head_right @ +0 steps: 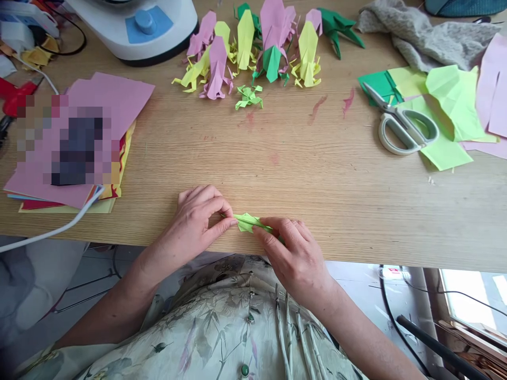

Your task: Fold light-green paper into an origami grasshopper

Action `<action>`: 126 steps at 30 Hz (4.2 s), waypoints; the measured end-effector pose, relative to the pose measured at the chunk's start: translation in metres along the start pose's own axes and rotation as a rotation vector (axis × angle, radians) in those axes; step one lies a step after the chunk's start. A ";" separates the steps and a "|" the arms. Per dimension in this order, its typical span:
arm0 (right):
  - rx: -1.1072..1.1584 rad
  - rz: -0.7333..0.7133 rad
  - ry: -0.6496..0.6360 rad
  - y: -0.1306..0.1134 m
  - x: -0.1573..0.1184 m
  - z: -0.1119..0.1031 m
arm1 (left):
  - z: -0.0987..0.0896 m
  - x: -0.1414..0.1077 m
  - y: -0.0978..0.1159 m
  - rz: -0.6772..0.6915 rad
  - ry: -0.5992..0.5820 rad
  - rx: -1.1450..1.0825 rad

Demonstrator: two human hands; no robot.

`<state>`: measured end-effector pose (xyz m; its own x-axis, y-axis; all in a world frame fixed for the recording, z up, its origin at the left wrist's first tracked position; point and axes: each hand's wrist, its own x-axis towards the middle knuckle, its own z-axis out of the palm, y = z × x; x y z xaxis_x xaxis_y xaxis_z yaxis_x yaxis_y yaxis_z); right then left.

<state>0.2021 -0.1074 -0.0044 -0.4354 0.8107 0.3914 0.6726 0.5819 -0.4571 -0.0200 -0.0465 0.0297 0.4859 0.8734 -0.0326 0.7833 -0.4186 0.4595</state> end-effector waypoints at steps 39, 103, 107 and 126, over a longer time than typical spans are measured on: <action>0.054 -0.036 -0.055 0.004 0.003 0.000 | -0.007 -0.002 -0.016 0.047 -0.011 -0.058; 0.019 -0.056 -0.076 0.003 -0.001 -0.004 | 0.035 -0.032 0.010 0.375 -0.038 0.343; 0.008 0.051 0.033 0.007 -0.013 -0.017 | 0.038 -0.033 0.008 0.387 -0.018 0.366; 0.035 0.107 0.034 0.003 -0.007 -0.014 | 0.040 -0.031 0.011 0.394 -0.029 0.426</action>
<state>0.2155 -0.1119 0.0022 -0.3414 0.8659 0.3656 0.6925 0.4948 -0.5250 -0.0114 -0.0884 -0.0001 0.7779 0.6271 0.0413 0.6255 -0.7789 0.0448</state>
